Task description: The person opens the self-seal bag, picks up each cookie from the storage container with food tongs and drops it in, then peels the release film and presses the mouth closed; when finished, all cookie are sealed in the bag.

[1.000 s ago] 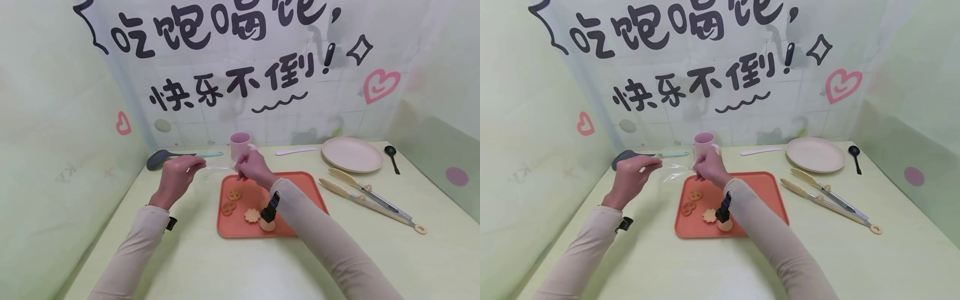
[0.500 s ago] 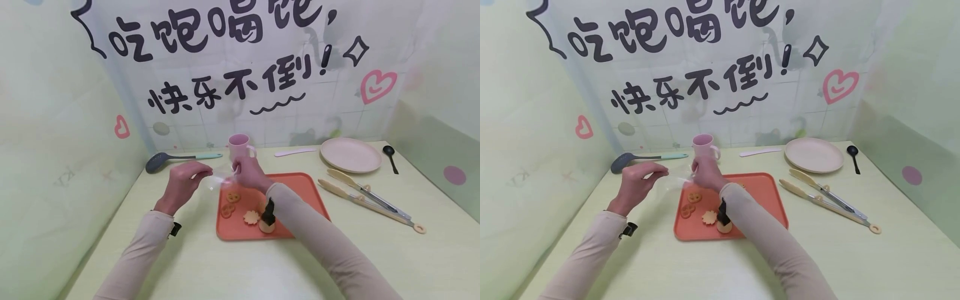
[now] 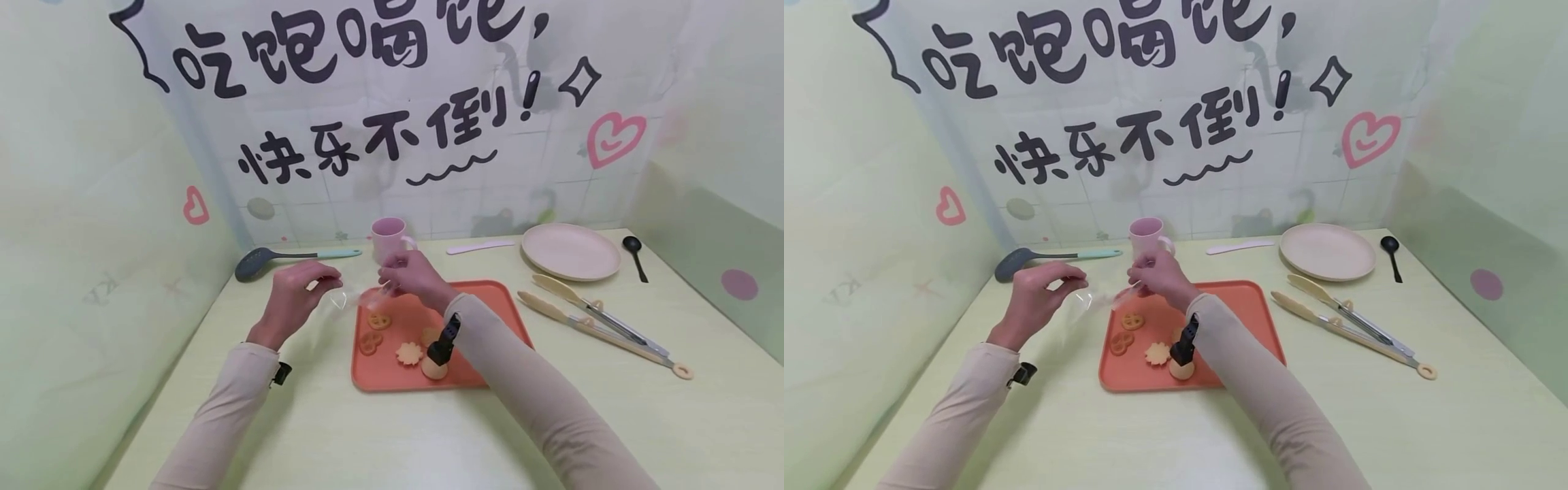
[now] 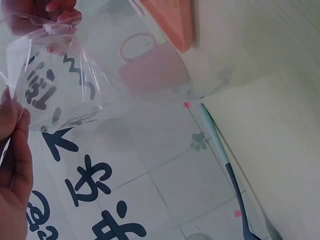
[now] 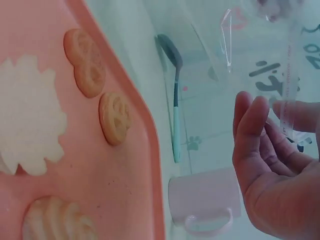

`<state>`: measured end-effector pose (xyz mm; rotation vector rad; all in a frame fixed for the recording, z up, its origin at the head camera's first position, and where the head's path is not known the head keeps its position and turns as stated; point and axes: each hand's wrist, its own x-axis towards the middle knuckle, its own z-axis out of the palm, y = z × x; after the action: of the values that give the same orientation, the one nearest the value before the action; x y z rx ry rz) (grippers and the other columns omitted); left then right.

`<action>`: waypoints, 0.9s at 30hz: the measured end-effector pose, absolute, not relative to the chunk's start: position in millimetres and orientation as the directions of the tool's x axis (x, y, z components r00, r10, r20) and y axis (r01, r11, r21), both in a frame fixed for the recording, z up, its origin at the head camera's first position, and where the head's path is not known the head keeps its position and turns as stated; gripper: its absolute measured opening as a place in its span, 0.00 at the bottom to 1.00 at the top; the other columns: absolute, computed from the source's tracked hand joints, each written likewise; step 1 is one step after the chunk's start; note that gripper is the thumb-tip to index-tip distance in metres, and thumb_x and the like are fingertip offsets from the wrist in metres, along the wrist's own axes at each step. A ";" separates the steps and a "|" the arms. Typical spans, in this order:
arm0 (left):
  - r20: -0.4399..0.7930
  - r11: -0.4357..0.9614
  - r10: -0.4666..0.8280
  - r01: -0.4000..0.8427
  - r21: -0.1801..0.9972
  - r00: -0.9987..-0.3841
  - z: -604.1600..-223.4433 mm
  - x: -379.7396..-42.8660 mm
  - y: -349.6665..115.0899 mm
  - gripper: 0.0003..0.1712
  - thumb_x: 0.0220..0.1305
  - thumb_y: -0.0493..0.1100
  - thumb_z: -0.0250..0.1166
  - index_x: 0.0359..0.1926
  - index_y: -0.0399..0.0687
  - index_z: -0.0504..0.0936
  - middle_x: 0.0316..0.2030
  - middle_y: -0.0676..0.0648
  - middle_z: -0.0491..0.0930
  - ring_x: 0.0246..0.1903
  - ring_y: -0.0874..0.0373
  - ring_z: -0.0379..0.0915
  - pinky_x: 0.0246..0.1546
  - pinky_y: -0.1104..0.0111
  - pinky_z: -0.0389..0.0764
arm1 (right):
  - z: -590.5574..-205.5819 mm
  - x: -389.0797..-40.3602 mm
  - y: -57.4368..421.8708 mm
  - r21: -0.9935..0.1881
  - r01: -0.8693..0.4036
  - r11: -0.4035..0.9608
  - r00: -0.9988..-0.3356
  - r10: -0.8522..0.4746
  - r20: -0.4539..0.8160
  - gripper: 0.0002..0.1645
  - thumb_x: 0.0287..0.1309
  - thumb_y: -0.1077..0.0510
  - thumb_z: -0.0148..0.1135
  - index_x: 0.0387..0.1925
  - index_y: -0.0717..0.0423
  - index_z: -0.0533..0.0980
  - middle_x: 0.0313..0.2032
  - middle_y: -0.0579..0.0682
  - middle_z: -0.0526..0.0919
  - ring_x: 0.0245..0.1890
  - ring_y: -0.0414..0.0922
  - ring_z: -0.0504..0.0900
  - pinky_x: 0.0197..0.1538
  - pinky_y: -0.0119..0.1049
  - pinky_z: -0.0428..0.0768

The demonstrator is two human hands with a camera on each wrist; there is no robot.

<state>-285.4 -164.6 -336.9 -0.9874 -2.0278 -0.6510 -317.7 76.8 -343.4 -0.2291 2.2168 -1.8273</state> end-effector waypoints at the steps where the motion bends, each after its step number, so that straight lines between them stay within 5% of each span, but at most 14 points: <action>1: 0.816 0.571 0.411 0.813 0.118 -0.407 -337.5 -285.6 -165.2 0.11 0.47 0.32 0.79 0.34 0.42 0.89 0.31 0.48 0.89 0.32 0.57 0.86 0.35 0.64 0.86 | -344.3 -317.3 76.7 -0.983 0.079 0.166 -0.950 -0.285 -0.125 0.13 0.69 0.56 0.62 0.47 0.61 0.75 0.45 0.61 0.85 0.33 0.46 0.85 0.38 0.37 0.87; 6: 0.841 0.559 0.377 0.819 0.128 -0.389 -337.8 -288.0 -163.5 0.10 0.47 0.31 0.79 0.32 0.40 0.89 0.30 0.46 0.89 0.30 0.56 0.86 0.31 0.65 0.85 | -348.6 -313.0 67.5 -0.947 0.322 -0.021 -0.897 -0.328 -0.297 0.12 0.66 0.59 0.64 0.47 0.63 0.78 0.48 0.61 0.85 0.30 0.43 0.86 0.37 0.34 0.87; 11: 0.843 0.534 0.387 0.836 0.126 -0.375 -337.0 -288.0 -160.2 0.08 0.48 0.31 0.78 0.32 0.41 0.88 0.29 0.47 0.89 0.30 0.56 0.86 0.34 0.67 0.84 | -357.0 -309.3 58.5 -0.911 0.408 -0.056 -0.869 -0.330 -0.368 0.12 0.64 0.63 0.65 0.48 0.65 0.79 0.41 0.56 0.87 0.31 0.42 0.87 0.35 0.29 0.86; 14: 0.849 0.516 0.387 0.847 0.124 -0.360 -335.6 -286.4 -159.8 0.09 0.46 0.30 0.79 0.31 0.41 0.88 0.28 0.46 0.88 0.30 0.55 0.86 0.35 0.69 0.84 | -361.9 -308.0 58.3 -0.954 0.286 0.090 -0.900 -0.316 -0.300 0.15 0.63 0.65 0.65 0.51 0.66 0.77 0.36 0.54 0.85 0.29 0.41 0.84 0.34 0.28 0.84; 16: 0.849 0.512 0.392 0.851 0.119 -0.354 -334.7 -285.6 -159.5 0.10 0.45 0.29 0.79 0.30 0.41 0.88 0.28 0.47 0.88 0.30 0.55 0.85 0.36 0.69 0.84 | -362.5 -307.4 60.0 -0.939 -0.006 0.343 -0.937 -0.330 -0.115 0.15 0.60 0.68 0.64 0.49 0.65 0.76 0.35 0.53 0.83 0.30 0.41 0.80 0.35 0.29 0.81; 18: 0.843 0.519 0.405 0.848 0.106 -0.353 -334.0 -285.2 -159.3 0.10 0.45 0.29 0.79 0.31 0.42 0.88 0.29 0.47 0.88 0.31 0.55 0.85 0.36 0.67 0.84 | -361.1 -306.8 62.2 -0.775 -0.280 0.566 -0.939 -0.329 0.099 0.13 0.55 0.71 0.65 0.43 0.64 0.76 0.33 0.54 0.81 0.30 0.42 0.78 0.35 0.32 0.80; 20: 0.839 0.538 0.411 0.838 0.094 -0.358 -333.7 -285.3 -159.4 0.10 0.47 0.30 0.79 0.32 0.42 0.88 0.29 0.47 0.88 0.31 0.55 0.85 0.37 0.65 0.85 | -356.6 -305.5 63.9 -0.650 -0.413 0.638 -0.908 -0.345 0.237 0.11 0.53 0.71 0.66 0.39 0.63 0.76 0.29 0.55 0.81 0.27 0.45 0.79 0.34 0.36 0.81; 22: 0.842 0.564 0.398 0.821 0.088 -0.364 -333.8 -286.0 -160.6 0.09 0.50 0.32 0.78 0.34 0.41 0.88 0.30 0.46 0.88 0.32 0.55 0.85 0.37 0.65 0.85 | -351.7 -305.5 64.5 -0.726 -0.421 0.544 -0.895 -0.380 0.234 0.09 0.55 0.71 0.65 0.39 0.64 0.76 0.27 0.56 0.81 0.24 0.47 0.82 0.34 0.43 0.85; 27: 0.883 0.578 0.213 0.783 0.231 -0.418 -337.0 -287.9 -169.1 0.03 0.62 0.33 0.70 0.36 0.36 0.87 0.31 0.41 0.88 0.32 0.56 0.84 0.41 0.78 0.81 | -345.2 -307.8 68.8 -0.964 -0.132 0.232 -0.926 -0.375 0.037 0.10 0.63 0.66 0.64 0.44 0.68 0.78 0.30 0.54 0.82 0.20 0.43 0.82 0.39 0.48 0.87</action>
<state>-287.9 -169.1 -337.0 -0.8001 -1.9319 -0.8183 -307.8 68.8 -345.2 -0.4816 2.2983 -1.7663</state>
